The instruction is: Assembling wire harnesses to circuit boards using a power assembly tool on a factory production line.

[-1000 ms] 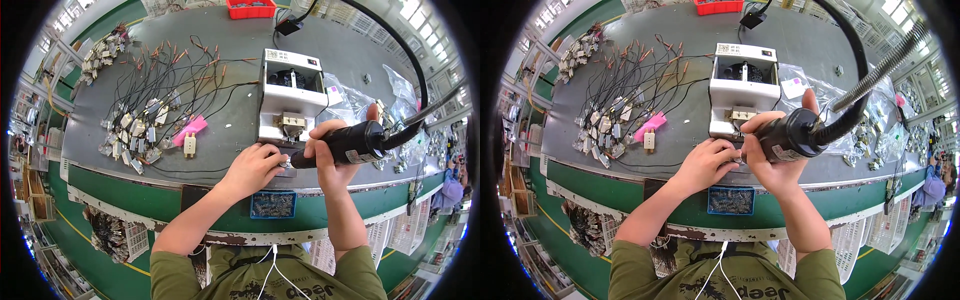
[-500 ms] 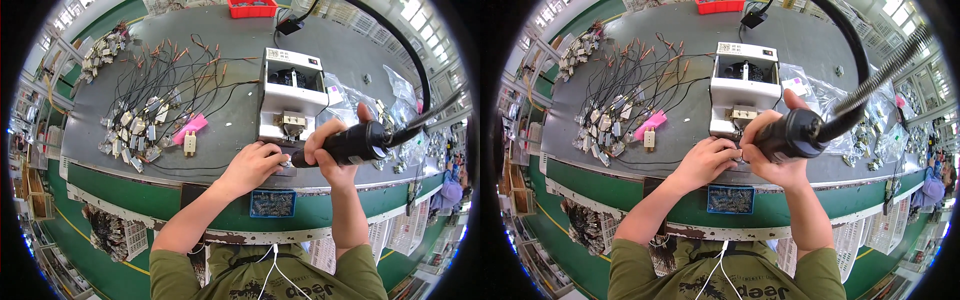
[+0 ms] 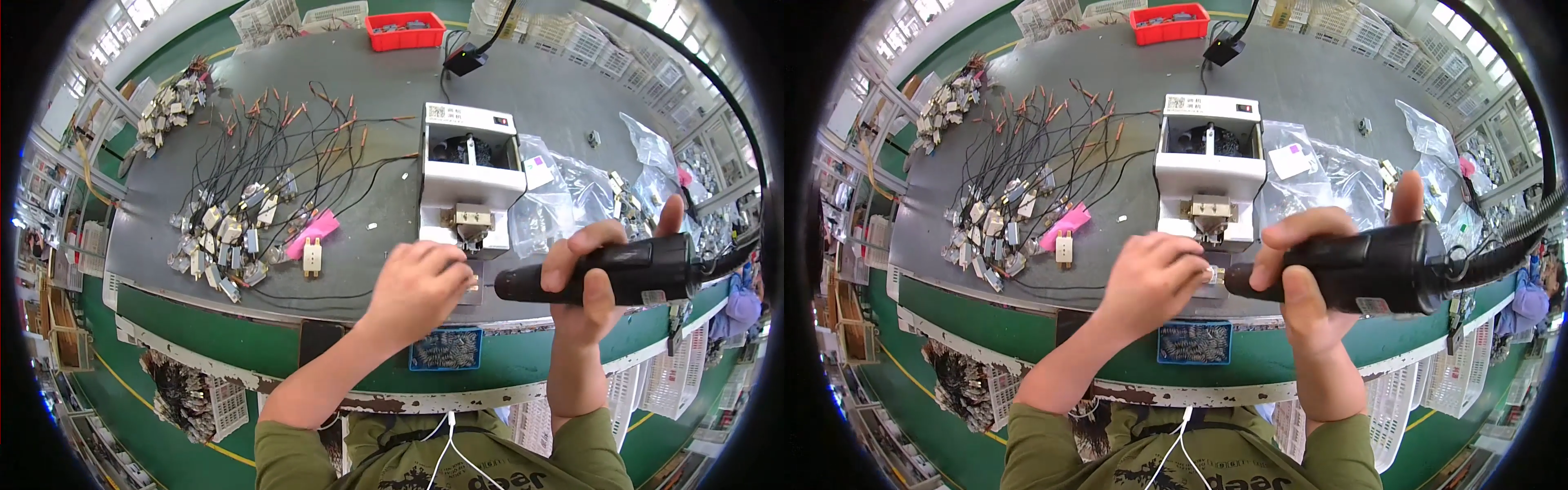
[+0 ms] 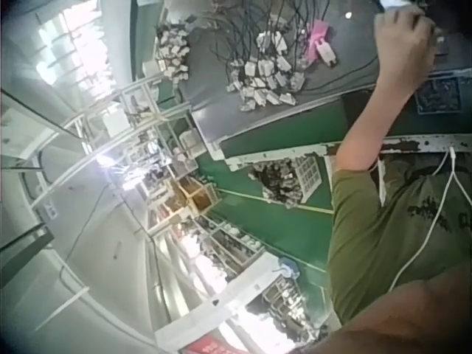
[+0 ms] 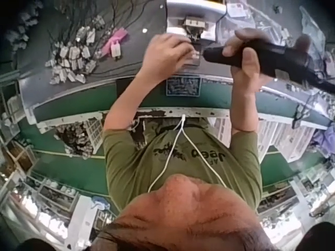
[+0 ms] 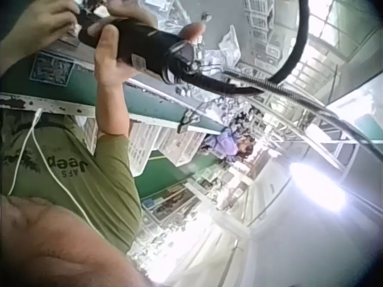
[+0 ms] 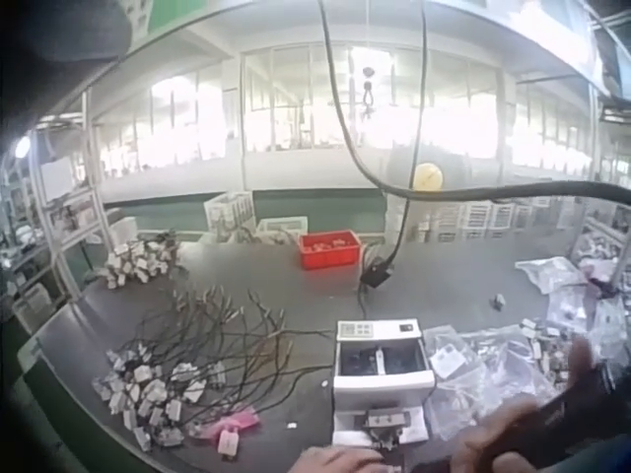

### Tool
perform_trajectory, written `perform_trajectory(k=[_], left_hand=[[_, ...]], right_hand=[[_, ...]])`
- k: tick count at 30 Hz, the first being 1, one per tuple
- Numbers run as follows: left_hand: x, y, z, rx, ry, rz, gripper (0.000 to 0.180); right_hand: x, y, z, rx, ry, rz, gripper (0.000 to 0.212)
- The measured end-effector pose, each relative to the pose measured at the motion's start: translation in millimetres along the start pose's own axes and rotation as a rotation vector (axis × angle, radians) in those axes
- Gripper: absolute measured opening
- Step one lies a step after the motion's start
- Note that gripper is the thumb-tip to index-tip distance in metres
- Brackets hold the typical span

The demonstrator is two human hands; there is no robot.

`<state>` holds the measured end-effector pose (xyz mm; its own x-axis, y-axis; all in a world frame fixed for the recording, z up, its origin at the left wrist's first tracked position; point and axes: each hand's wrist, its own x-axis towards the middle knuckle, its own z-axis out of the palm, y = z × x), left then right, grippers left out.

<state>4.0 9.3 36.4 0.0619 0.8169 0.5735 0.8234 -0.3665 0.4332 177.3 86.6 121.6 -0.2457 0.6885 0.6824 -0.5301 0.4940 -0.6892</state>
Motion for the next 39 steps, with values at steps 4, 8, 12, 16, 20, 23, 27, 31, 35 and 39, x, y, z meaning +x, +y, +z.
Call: perform_trajectory(k=[4, 8, 12, 16, 20, 23, 27, 31, 35, 39], left_hand=[[65.6, -14.4, -28.4, 0.116, 0.249, -0.02, 0.014], [79.4, -21.6, -24.0, 0.21, 0.363, -0.042, 0.018], [4.5, -13.3, -14.6, -0.172, -0.322, -0.183, 0.027], [-18.3, -17.3, 3.5, -0.111, -0.341, -0.129, 0.032], [-23.4, -23.0, 12.4, -0.119, -0.349, -0.147, 0.03], [-26.7, -25.6, 14.5, -0.114, -0.324, -0.14, 0.029], [-27.6, -25.3, 14.1, -0.117, -0.318, -0.147, 0.03], [-25.5, -25.4, 14.7, -0.154, -0.344, -0.171, 0.032], [-26.9, -25.7, 16.0, -0.164, -0.336, -0.18, 0.033], [-23.0, -24.8, 12.2, -0.146, -0.39, -0.194, 0.034]], right_hand=[[-6.1, -1.0, 3.4, -0.08, 0.096, 0.083, 0.098], [2.4, 3.8, 21.7, -0.062, 0.287, -0.027, 0.098], [-0.9, -14.2, 21.7, 0.09, 0.106, 0.105, 0.114], [-14.3, 25.8, 23.5, -0.143, -0.071, 0.099, 0.115], [-22.0, 43.0, 29.8, -0.042, 0.026, 0.195, 0.112], [-25.3, 51.8, 26.1, -0.076, 0.041, 0.212, 0.11], [-21.1, 56.3, 21.8, -0.222, -0.205, 0.076, 0.1], [-26.0, 56.1, 15.9, -0.176, -0.186, 0.132, 0.102], [-24.0, 55.9, 28.6, -0.053, -0.067, 0.136, 0.11], [-26.3, 51.9, 31.2, -0.181, -0.065, 0.148, 0.101]])
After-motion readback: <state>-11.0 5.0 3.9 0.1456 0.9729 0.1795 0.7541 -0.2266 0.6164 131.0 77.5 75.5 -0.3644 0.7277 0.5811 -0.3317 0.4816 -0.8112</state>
